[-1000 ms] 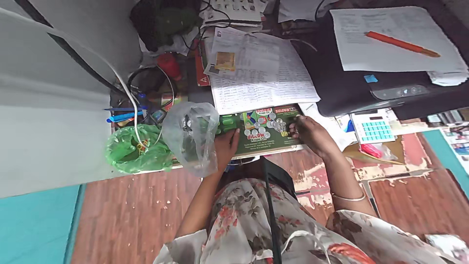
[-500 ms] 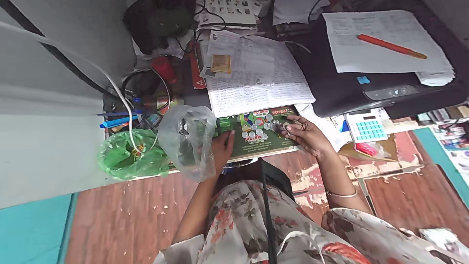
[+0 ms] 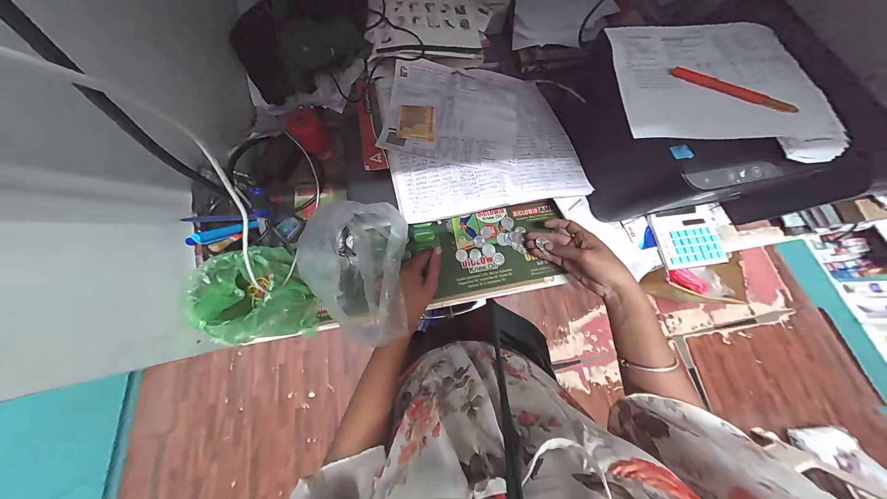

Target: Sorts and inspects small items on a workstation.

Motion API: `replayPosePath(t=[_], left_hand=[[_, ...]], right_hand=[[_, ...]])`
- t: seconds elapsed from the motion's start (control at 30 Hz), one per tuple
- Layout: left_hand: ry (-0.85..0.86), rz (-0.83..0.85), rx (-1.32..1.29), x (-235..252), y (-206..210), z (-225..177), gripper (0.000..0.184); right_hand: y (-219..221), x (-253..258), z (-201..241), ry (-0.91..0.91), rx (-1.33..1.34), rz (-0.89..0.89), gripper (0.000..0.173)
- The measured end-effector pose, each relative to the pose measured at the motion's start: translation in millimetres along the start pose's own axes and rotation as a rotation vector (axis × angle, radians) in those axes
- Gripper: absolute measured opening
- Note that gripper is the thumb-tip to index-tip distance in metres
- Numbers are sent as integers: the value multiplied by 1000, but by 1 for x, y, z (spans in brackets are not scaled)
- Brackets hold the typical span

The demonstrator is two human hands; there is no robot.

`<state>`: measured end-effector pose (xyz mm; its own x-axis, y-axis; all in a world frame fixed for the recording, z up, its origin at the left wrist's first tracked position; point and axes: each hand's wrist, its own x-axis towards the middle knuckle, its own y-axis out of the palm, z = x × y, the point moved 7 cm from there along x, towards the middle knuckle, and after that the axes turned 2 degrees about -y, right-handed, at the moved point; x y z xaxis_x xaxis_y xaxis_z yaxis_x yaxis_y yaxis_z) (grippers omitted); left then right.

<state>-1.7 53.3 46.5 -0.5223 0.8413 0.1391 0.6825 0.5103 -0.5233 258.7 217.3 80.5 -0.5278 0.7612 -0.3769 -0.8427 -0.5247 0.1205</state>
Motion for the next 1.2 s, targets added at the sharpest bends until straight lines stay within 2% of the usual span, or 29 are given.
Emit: replayPosePath(t=[0.2, 0.27, 0.37, 0.47, 0.57, 0.63, 0.7, 0.8, 0.9, 0.97, 1.2], left_hand=[[1, -6, 8, 1, -1, 0, 37], [-6, -1, 9, 1, -1, 0, 37], [4, -8, 9, 0, 0, 1, 38], [1, -2, 14, 0, -1, 0, 38], [-3, -10, -1, -1, -1, 0, 37], [2, -13, 2, -1, 0, 0, 36], [2, -9, 10, -1, 0, -1, 35], [-1, 1, 16, 0, 0, -3, 35], [13, -1, 20, 0, 0, -1, 35], [8, 7, 10, 0, 1, 0, 35], [11, 8, -62, 0, 1, 0, 34]], right_hand=[[-3, 4, 4, -151, -301, -201, 45], [2, 4, 10, -305, -550, -283, 39], [26, -2, 16, -567, -1120, -310, 27], [41, -8, 9, -587, -1322, -225, 25], [25, -14, 9, -511, -1060, -245, 37], [3, -11, 4, -348, -676, -289, 45], [-8, -6, -5, -184, -257, -304, 42], [-8, -2, -10, -31, 176, -319, 34], [-13, 0, -10, -24, 265, -297, 41], [-19, -2, -7, -39, 241, -295, 46], [-25, -8, 1, -67, 120, -328, 49]])
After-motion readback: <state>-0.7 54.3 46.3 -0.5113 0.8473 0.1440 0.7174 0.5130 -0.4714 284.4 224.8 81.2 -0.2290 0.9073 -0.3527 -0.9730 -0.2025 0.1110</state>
